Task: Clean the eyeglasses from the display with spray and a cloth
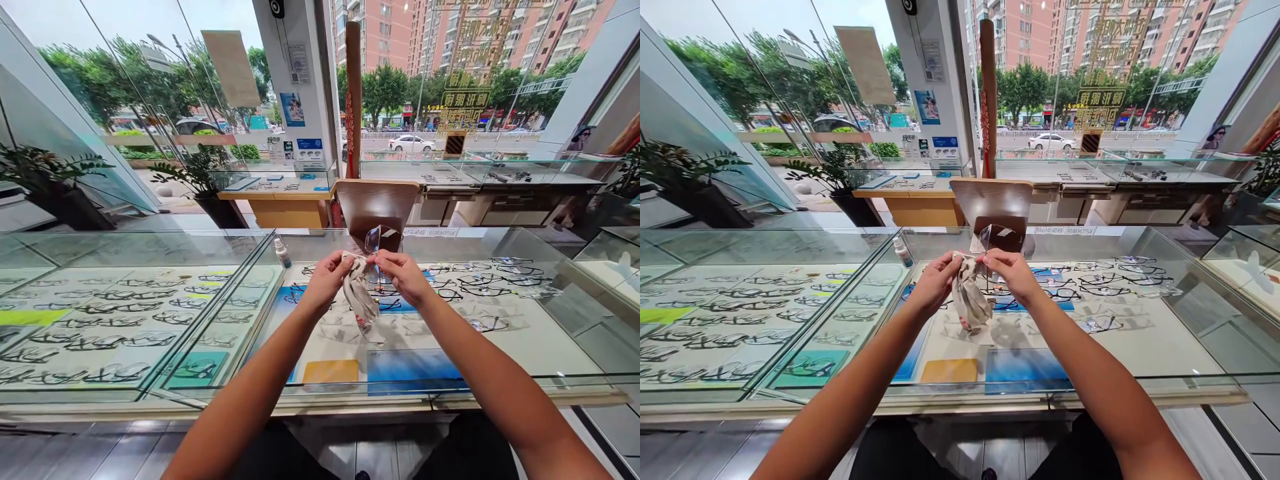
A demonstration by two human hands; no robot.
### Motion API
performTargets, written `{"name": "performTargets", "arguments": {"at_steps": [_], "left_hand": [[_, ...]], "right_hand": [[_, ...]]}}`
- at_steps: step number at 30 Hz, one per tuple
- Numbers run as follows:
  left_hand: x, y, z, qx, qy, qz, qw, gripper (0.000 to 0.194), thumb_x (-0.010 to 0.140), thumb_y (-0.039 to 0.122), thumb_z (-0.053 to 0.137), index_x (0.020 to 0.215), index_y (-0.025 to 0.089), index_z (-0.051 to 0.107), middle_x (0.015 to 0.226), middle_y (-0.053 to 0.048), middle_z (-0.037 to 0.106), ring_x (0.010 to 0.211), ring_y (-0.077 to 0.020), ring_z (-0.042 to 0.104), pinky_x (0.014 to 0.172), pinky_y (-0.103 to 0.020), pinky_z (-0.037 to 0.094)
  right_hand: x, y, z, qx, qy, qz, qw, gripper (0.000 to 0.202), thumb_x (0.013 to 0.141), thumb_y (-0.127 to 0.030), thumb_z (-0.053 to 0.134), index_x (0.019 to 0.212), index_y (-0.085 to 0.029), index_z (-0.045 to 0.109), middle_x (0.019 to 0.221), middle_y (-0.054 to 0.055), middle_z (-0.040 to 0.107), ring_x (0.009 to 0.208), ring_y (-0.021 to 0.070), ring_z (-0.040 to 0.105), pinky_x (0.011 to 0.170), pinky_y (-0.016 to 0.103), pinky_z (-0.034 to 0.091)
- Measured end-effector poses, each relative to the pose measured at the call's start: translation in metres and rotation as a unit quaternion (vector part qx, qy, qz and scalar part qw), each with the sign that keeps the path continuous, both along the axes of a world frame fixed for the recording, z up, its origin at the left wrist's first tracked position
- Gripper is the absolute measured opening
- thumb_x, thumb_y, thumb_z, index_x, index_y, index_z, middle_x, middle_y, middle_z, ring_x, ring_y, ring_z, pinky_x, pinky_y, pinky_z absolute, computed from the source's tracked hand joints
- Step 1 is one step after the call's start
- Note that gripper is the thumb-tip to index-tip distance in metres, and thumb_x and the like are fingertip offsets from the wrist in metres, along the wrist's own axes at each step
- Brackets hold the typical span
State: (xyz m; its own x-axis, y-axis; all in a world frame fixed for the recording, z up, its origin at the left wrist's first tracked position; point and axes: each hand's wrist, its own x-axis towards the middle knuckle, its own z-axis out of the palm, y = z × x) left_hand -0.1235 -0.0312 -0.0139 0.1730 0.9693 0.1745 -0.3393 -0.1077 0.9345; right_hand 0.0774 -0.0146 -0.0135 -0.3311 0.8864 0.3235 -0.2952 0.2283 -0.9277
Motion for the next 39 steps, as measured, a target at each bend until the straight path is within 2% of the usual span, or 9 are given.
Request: {"name": "performTargets", "arguments": {"at_steps": [4, 9, 12, 16, 22, 26, 33, 36, 39], "left_hand": [[0.0, -0.001, -0.004, -0.062, -0.04, -0.04, 0.996, 0.051, 0.071, 0.055, 0.097, 0.101, 0.017, 0.078, 0.084, -0.002, 0.076, 0.076, -0.0152, 0.067, 0.07, -0.024, 0.053], [0.001, -0.001, -0.01, -0.103, -0.035, -0.06, 0.992, 0.071, 0.071, 0.076, 0.089, 0.108, 0.018, 0.076, 0.1, -0.008, 0.08, 0.085, -0.0199, 0.073, 0.066, -0.025, 0.052], [0.001, -0.001, -0.014, -0.064, -0.005, -0.009, 0.998, 0.068, 0.07, 0.061, 0.096, 0.121, 0.021, 0.073, 0.114, -0.007, 0.08, 0.097, -0.0203, 0.073, 0.073, -0.024, 0.053], [0.0, 0.002, -0.014, -0.067, -0.011, 0.047, 0.997, 0.06, 0.071, 0.06, 0.095, 0.109, 0.017, 0.076, 0.098, -0.006, 0.08, 0.089, -0.0199, 0.072, 0.077, -0.027, 0.053], [-0.001, -0.003, -0.002, -0.088, -0.047, 0.033, 0.994, 0.049, 0.065, 0.057, 0.091, 0.081, 0.016, 0.071, 0.072, -0.001, 0.068, 0.07, -0.0167, 0.061, 0.068, -0.027, 0.048], [-0.004, -0.007, 0.003, -0.054, 0.017, 0.009, 0.998, 0.054, 0.072, 0.066, 0.084, 0.071, 0.019, 0.058, 0.063, 0.004, 0.052, 0.059, -0.012, 0.048, 0.06, -0.026, 0.04], [-0.005, -0.01, 0.007, 0.004, 0.119, -0.046, 0.992, 0.031, 0.058, 0.017, 0.073, 0.088, 0.02, 0.064, 0.078, 0.004, 0.06, 0.067, -0.0111, 0.051, 0.058, -0.021, 0.039], [-0.006, -0.011, 0.007, 0.022, 0.131, -0.076, 0.988, 0.038, 0.057, 0.014, 0.069, 0.095, 0.019, 0.071, 0.09, 0.0, 0.065, 0.077, -0.0147, 0.057, 0.059, -0.022, 0.044], [-0.008, -0.012, 0.006, 0.024, 0.144, -0.073, 0.987, 0.021, 0.07, 0.026, 0.078, 0.088, 0.018, 0.069, 0.083, -0.001, 0.065, 0.074, -0.0146, 0.058, 0.061, -0.023, 0.044]], "right_hand": [[0.003, 0.001, 0.001, -0.015, 0.018, -0.019, 1.0, 0.032, 0.076, -0.057, 0.093, 0.09, -0.028, 0.091, 0.095, 0.003, 0.067, 0.087, 0.0165, 0.053, 0.079, 0.031, 0.043], [0.009, 0.003, 0.005, -0.028, 0.034, -0.034, 0.998, 0.03, 0.075, -0.054, 0.093, 0.089, -0.027, 0.091, 0.097, 0.003, 0.067, 0.088, 0.0168, 0.055, 0.077, 0.031, 0.043], [0.012, 0.004, 0.008, -0.028, 0.034, -0.036, 0.998, 0.029, 0.075, -0.053, 0.093, 0.089, -0.027, 0.091, 0.096, 0.003, 0.067, 0.088, 0.0169, 0.055, 0.079, 0.031, 0.043], [0.016, 0.005, 0.011, -0.019, 0.025, -0.043, 0.999, 0.026, 0.077, -0.051, 0.091, 0.088, -0.027, 0.091, 0.097, 0.003, 0.067, 0.092, 0.0178, 0.056, 0.081, 0.03, 0.044], [0.019, 0.006, 0.011, -0.012, 0.011, -0.051, 0.999, 0.023, 0.078, -0.05, 0.09, 0.087, -0.03, 0.091, 0.095, 0.003, 0.066, 0.089, 0.0184, 0.052, 0.077, 0.031, 0.043], [0.021, 0.005, 0.012, 0.004, 0.003, -0.023, 1.0, 0.022, 0.08, -0.05, 0.089, 0.088, -0.029, 0.091, 0.095, 0.003, 0.064, 0.091, 0.0182, 0.052, 0.079, 0.031, 0.042], [0.021, 0.002, 0.014, 0.023, -0.004, -0.004, 1.0, 0.024, 0.081, -0.053, 0.089, 0.089, -0.03, 0.091, 0.09, 0.003, 0.062, 0.09, 0.0193, 0.053, 0.083, 0.033, 0.043], [0.022, 0.002, 0.015, 0.04, -0.012, -0.009, 0.999, 0.023, 0.084, -0.051, 0.087, 0.09, -0.03, 0.091, 0.092, 0.004, 0.064, 0.094, 0.0207, 0.056, 0.086, 0.035, 0.045], [0.023, 0.004, 0.014, 0.079, -0.047, -0.036, 0.995, 0.022, 0.087, -0.05, 0.086, 0.09, -0.029, 0.091, 0.094, 0.005, 0.067, 0.088, 0.0203, 0.057, 0.08, 0.036, 0.047]]}}
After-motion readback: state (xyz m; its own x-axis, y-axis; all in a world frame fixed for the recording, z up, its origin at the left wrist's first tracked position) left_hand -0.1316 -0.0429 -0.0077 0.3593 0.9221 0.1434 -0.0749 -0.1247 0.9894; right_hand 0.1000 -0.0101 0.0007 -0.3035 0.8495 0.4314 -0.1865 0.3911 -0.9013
